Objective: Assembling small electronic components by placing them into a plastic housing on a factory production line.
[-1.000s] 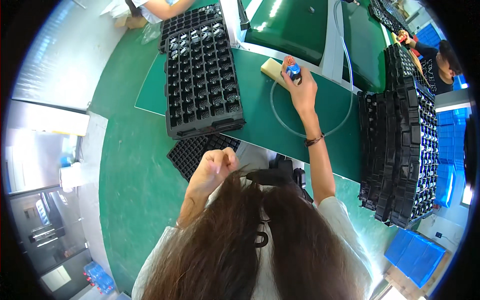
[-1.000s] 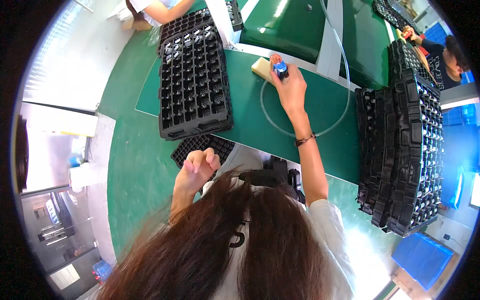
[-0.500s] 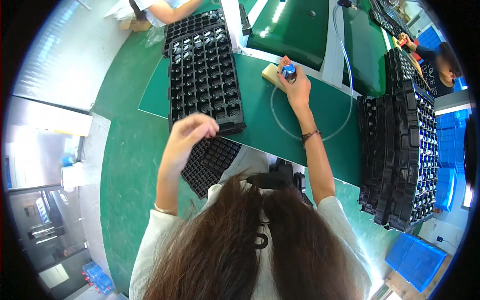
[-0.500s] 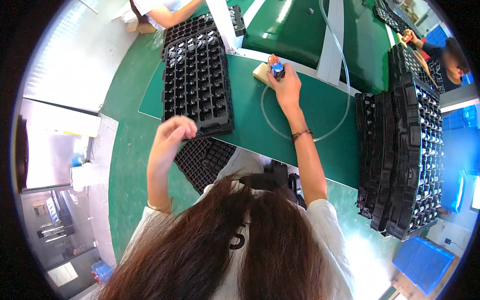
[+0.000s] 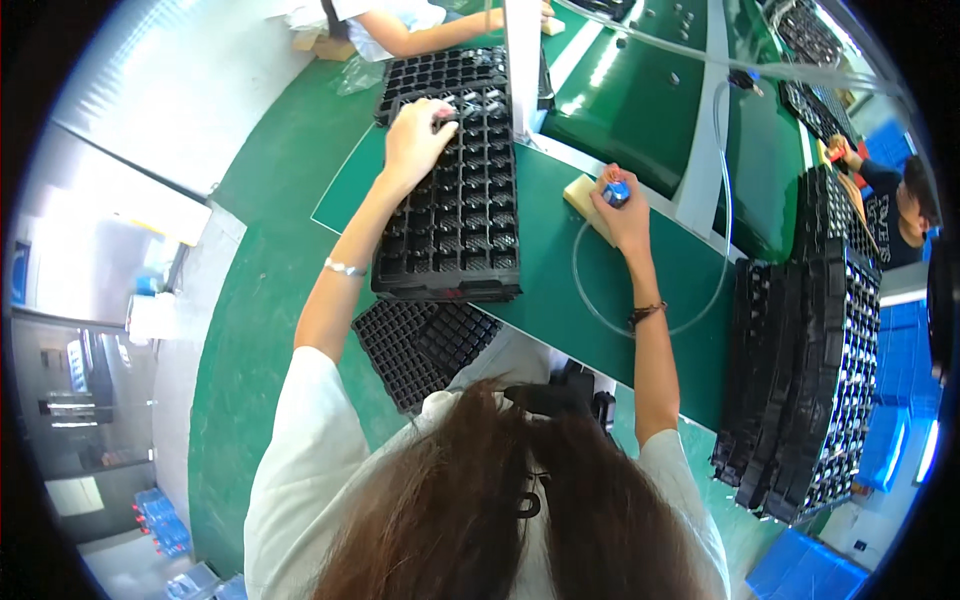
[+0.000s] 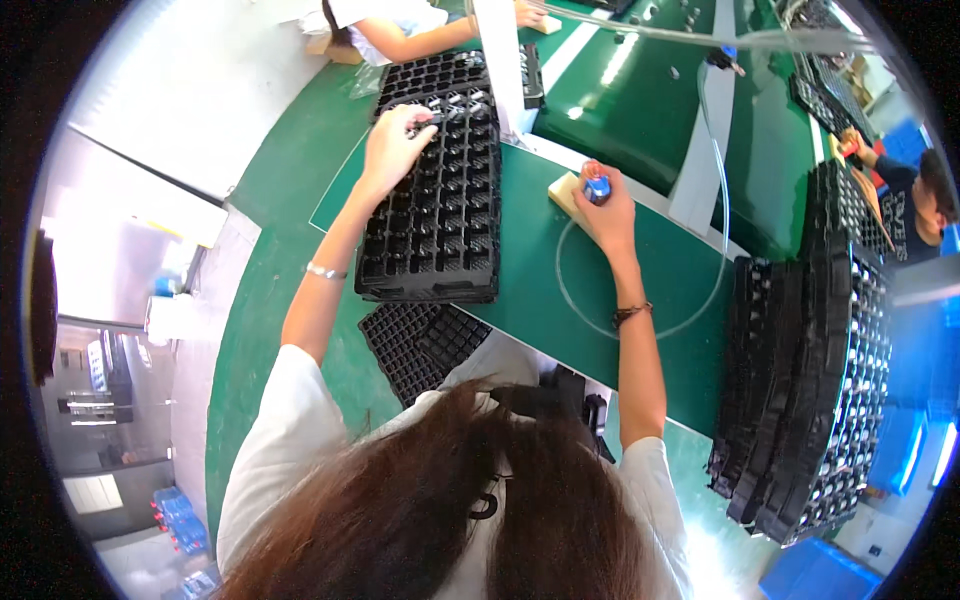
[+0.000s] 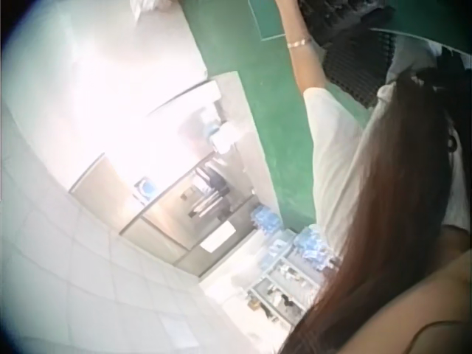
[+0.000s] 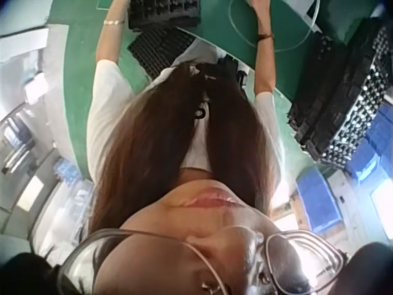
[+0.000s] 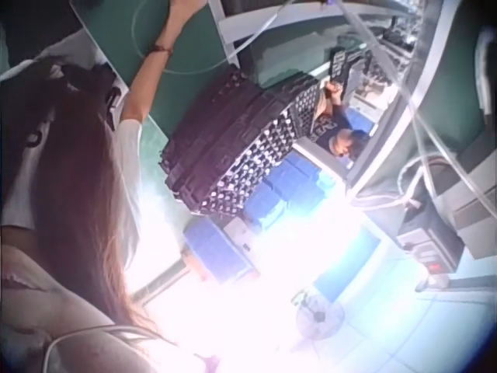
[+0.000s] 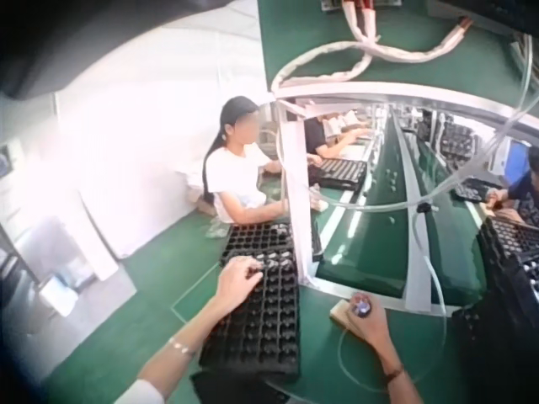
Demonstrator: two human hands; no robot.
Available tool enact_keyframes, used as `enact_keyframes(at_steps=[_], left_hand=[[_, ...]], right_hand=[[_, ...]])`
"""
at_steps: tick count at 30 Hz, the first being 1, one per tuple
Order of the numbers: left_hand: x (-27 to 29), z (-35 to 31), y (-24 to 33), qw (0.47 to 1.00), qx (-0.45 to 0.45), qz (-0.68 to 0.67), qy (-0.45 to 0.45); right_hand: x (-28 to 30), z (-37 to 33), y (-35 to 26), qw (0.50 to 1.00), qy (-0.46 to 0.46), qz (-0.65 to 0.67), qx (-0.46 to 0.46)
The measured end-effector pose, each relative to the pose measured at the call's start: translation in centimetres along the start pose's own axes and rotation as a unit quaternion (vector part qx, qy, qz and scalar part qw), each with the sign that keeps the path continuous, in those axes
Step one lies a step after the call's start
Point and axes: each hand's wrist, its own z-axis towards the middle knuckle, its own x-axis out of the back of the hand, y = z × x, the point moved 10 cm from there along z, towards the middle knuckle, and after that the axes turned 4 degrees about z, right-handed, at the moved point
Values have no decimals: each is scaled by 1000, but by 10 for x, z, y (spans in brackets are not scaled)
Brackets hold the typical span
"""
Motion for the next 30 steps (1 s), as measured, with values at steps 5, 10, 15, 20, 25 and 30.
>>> enact_keyframes(at_steps=[5,10,15,20,25,30], left_hand=[[-24,17,-25,992,18,107,-67],[-13,12,-62,989,74,2,-131],[-4,14,-83,989,86,-32,-116],[-22,2,-85,988,51,-43,-138],[-17,4,-80,988,81,-91,-97],[-17,0,-96,951,131,-278,-35]], right_hand=[[21,53,34,999,24,38,-29],[59,113,58,983,135,-116,-51],[90,169,108,963,187,-193,-21],[86,187,113,957,212,-196,22],[88,190,108,953,212,-216,15],[97,182,86,950,233,-203,38]])
